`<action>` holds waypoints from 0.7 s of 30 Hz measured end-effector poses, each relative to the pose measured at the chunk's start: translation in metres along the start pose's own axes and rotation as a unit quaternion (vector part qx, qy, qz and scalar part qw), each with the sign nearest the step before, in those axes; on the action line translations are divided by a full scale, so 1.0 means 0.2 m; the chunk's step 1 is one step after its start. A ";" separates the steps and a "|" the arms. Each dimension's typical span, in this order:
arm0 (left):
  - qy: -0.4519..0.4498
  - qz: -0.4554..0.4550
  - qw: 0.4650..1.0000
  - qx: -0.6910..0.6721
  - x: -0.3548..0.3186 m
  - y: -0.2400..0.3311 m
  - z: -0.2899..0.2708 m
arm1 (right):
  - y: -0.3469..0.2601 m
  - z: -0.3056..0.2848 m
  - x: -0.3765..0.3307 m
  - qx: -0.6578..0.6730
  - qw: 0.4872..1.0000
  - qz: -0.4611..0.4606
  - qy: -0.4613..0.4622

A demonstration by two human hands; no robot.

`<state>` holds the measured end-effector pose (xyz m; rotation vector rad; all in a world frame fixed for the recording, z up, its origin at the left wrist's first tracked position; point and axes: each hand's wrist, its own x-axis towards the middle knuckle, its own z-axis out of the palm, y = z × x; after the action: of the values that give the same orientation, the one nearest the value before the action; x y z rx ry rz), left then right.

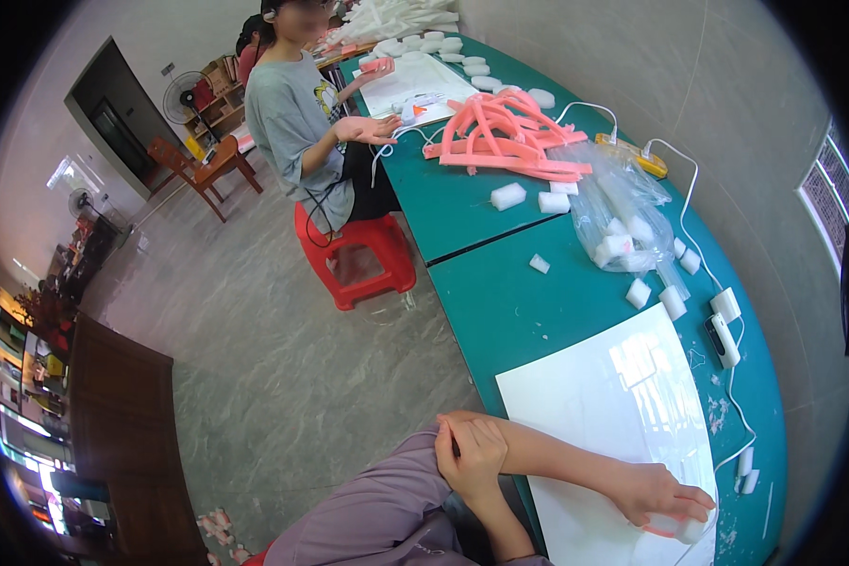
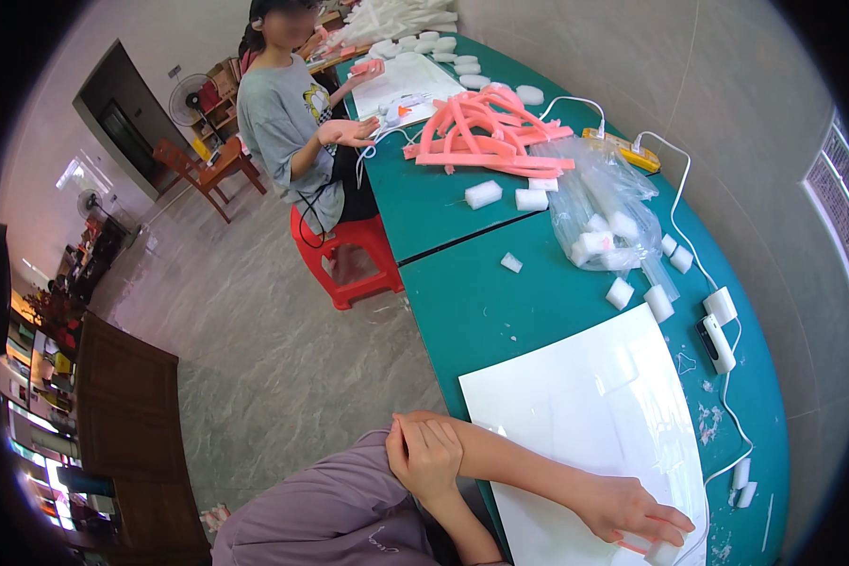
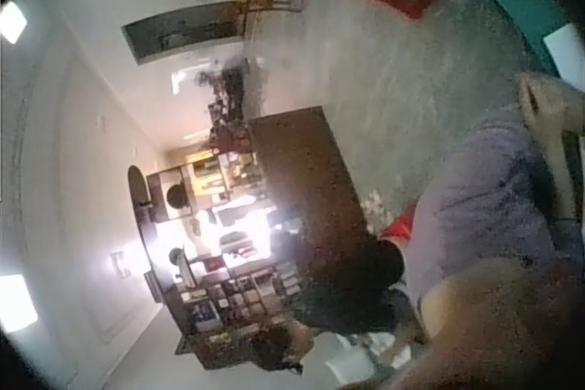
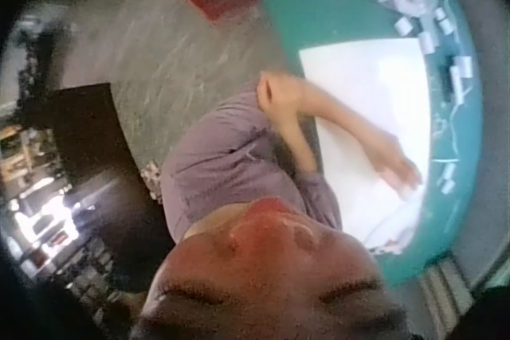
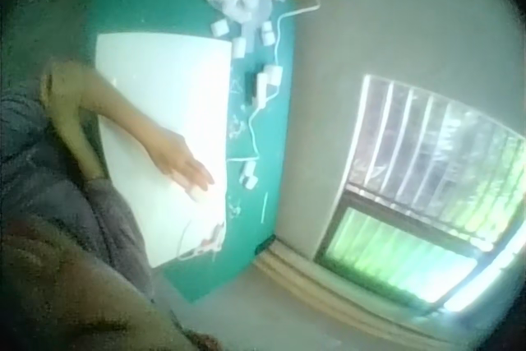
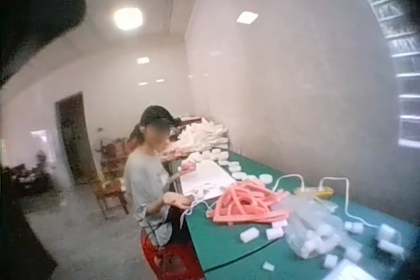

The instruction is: The person applies glue to foam pieces using a glue gun and attaches them together by hand.

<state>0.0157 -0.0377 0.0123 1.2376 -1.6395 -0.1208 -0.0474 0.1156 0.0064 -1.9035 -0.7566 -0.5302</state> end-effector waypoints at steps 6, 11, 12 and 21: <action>-0.015 -0.016 1.000 0.002 0.00 0.03 -0.03 | 0.00 0.00 0.00 0.000 1.000 0.003 -0.006; -0.033 -0.028 0.999 0.000 0.00 0.05 -0.05 | 0.00 -0.01 0.00 0.001 1.000 0.002 -0.003; -0.041 -0.035 0.999 0.002 0.00 0.06 -0.06 | 0.00 -0.01 0.01 0.001 1.000 0.001 -0.004; -0.037 -0.037 0.999 -0.002 0.00 0.05 -0.05 | -0.01 -0.02 0.00 0.011 1.000 0.022 -0.013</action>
<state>0.0174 -0.0285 0.0228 1.3050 -1.6567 -0.2167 -0.0487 0.1132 0.0089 -1.9057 -0.7326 -0.4682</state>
